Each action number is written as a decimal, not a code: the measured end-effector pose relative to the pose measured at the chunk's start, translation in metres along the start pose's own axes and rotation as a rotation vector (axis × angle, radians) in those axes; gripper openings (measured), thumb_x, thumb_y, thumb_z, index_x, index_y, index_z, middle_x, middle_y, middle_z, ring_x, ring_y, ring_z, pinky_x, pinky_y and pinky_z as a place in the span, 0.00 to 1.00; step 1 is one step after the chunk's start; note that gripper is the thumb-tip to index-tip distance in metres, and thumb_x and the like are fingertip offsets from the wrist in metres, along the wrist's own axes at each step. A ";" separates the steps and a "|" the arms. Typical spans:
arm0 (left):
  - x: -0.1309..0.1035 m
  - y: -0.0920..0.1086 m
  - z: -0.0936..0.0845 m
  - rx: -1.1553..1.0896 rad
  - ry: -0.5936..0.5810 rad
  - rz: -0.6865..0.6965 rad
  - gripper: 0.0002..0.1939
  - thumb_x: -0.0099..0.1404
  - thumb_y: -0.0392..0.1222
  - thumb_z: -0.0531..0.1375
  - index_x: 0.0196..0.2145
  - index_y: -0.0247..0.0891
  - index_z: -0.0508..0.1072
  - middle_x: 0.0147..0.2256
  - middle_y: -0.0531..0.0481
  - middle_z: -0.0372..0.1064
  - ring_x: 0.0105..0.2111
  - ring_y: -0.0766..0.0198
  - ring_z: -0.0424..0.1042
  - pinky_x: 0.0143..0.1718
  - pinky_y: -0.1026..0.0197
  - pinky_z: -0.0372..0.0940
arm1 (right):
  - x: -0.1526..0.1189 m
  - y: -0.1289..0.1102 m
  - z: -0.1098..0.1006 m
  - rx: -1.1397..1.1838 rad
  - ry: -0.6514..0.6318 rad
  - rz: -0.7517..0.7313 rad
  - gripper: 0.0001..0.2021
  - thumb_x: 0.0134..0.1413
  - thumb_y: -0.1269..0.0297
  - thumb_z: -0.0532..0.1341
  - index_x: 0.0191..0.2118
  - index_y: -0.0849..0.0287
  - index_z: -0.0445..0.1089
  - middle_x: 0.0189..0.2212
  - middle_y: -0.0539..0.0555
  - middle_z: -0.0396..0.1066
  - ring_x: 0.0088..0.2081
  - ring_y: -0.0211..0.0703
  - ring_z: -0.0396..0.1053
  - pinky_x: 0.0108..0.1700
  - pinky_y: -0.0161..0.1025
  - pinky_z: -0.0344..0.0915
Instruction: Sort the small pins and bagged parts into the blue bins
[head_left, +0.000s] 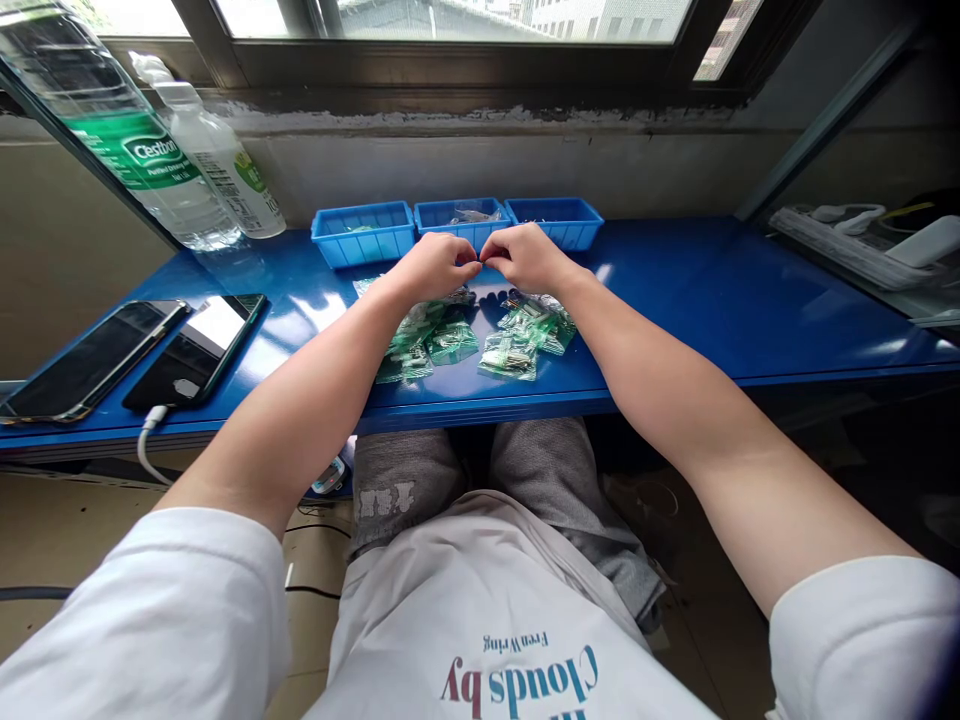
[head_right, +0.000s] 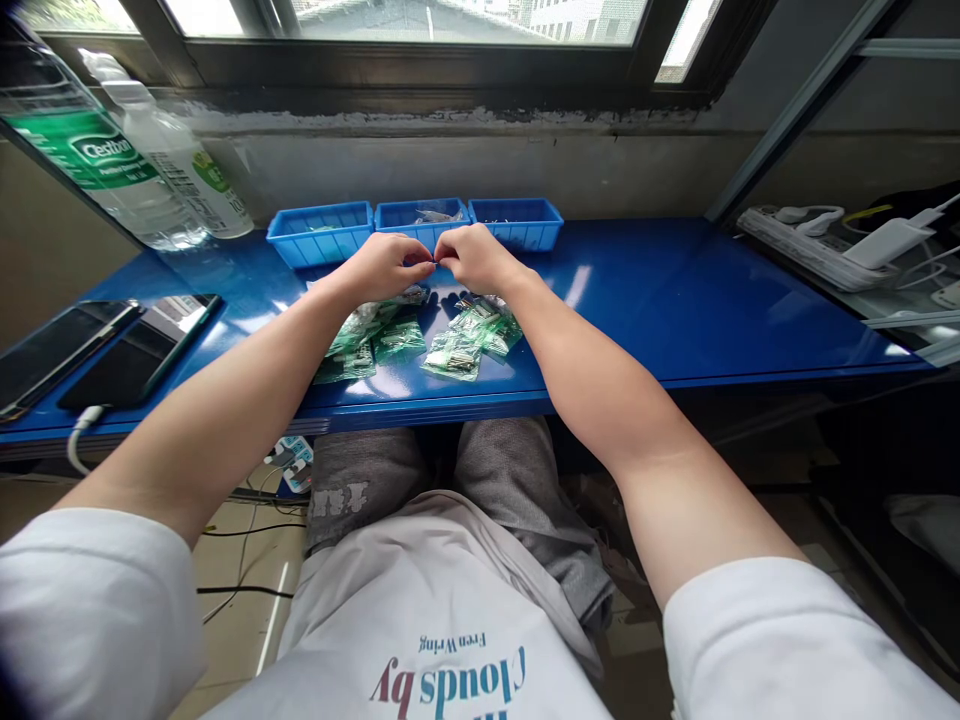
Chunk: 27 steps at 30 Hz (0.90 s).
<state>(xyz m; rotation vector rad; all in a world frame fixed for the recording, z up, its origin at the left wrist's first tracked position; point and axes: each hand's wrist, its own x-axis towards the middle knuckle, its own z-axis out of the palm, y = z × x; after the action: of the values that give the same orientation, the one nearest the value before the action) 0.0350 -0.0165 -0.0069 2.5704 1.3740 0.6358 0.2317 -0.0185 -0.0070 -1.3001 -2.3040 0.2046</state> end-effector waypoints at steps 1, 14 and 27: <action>0.000 0.001 0.000 -0.016 0.006 0.001 0.16 0.67 0.47 0.58 0.41 0.38 0.83 0.40 0.46 0.80 0.46 0.49 0.77 0.51 0.53 0.69 | -0.001 -0.003 0.000 0.021 0.018 -0.003 0.14 0.62 0.61 0.62 0.47 0.56 0.83 0.43 0.55 0.83 0.48 0.54 0.77 0.54 0.46 0.74; -0.002 0.006 -0.004 -0.013 0.137 -0.064 0.16 0.70 0.45 0.55 0.34 0.36 0.80 0.29 0.46 0.74 0.41 0.53 0.74 0.47 0.55 0.67 | 0.001 -0.009 0.000 0.195 0.227 0.013 0.14 0.65 0.55 0.63 0.46 0.57 0.82 0.47 0.58 0.81 0.48 0.55 0.77 0.55 0.48 0.75; 0.000 0.001 -0.004 -0.031 0.218 -0.145 0.19 0.73 0.50 0.56 0.43 0.34 0.81 0.34 0.42 0.78 0.43 0.54 0.74 0.47 0.56 0.67 | -0.002 -0.010 0.002 0.393 0.102 -0.043 0.28 0.57 0.52 0.69 0.62 0.57 0.76 0.61 0.59 0.74 0.48 0.53 0.78 0.52 0.48 0.77</action>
<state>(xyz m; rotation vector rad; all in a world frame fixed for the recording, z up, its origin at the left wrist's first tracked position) 0.0338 -0.0175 -0.0028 2.4075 1.5849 0.9258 0.2239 -0.0253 -0.0055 -1.0355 -2.0702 0.5343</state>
